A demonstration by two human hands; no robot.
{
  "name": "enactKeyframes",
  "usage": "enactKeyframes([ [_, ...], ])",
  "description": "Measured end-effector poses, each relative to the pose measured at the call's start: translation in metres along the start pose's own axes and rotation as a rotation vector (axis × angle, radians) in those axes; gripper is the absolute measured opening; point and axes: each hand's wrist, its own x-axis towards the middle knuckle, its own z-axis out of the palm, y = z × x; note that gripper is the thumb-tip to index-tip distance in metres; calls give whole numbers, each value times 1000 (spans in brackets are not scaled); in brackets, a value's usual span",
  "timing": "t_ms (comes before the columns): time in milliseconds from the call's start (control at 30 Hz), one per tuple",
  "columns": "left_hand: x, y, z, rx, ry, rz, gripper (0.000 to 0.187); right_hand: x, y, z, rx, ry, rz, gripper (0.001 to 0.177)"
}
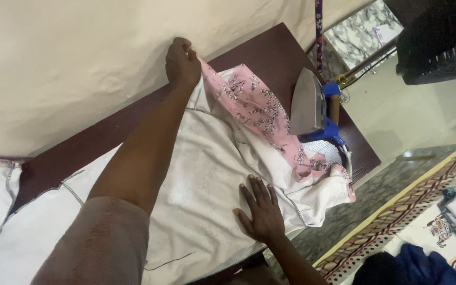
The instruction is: The person picks up a white garment with pink trim from a bed and lays it on a wooden table. They smooth and fold the garment by hand, aligning the sleeves and edges, then fold it in half and smooth it again.
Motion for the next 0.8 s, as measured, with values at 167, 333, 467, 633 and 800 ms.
enactKeyframes([
  [167,-41,17,-14,-8,-443,994,67,-2,1,0,11,60,-25,69],
  [333,-63,41,-17,393,-856,1110,34,-4,1,1,4,37,-22,70],
  [467,-57,68,-9,152,-504,962,10,-7,3,2,-6,81,-44,69],
  [633,-58,89,2,219,-366,552,38,-9,3,3,14,95,-44,67],
  [800,-97,67,-15,211,-483,416,76,-8,4,5,68,137,-74,65],
])
